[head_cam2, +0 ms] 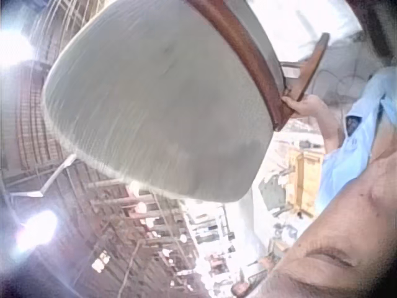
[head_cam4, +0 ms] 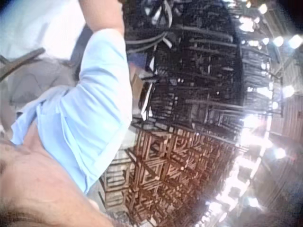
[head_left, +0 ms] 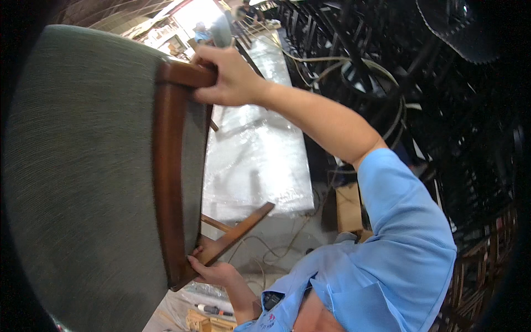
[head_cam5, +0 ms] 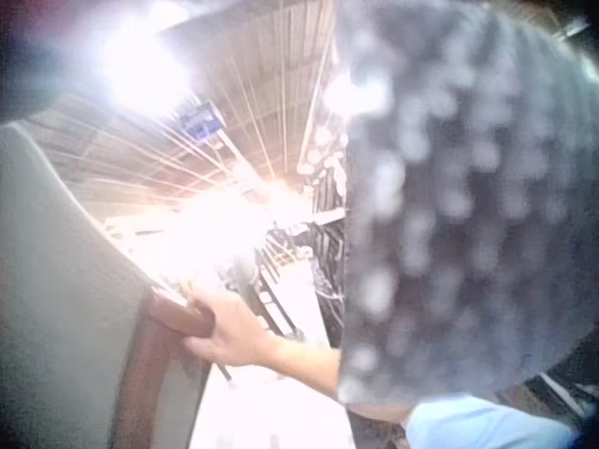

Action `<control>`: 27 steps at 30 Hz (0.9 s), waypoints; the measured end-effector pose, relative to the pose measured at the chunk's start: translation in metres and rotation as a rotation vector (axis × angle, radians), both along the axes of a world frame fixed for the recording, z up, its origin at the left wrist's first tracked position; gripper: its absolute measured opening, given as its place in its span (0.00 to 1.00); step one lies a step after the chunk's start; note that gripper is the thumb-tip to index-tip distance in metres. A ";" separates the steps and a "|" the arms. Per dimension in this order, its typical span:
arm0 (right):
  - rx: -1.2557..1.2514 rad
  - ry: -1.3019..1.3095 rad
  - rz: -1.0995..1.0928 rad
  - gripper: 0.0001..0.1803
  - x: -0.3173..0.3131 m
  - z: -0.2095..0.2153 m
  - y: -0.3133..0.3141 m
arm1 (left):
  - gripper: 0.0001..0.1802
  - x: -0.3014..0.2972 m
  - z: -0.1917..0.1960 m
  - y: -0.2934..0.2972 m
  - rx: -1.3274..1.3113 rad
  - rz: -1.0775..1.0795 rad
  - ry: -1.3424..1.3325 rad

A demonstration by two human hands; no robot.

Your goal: The person assembles wooden chairs by placing frames into a jig, inserting seat cushions, and securing them with a pneumatic screwdriver. The person repeats this process for multiple chairs, moving completed units aside.

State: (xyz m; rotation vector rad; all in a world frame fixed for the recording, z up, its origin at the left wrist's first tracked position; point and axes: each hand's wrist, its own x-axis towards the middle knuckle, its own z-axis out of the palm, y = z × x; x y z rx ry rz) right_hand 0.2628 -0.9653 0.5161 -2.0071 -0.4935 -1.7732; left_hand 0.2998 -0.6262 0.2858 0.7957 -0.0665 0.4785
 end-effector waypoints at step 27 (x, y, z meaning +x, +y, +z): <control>0.737 0.472 0.155 0.25 0.364 -0.182 -0.423 | 0.27 0.191 0.034 -0.338 0.803 -0.210 -0.144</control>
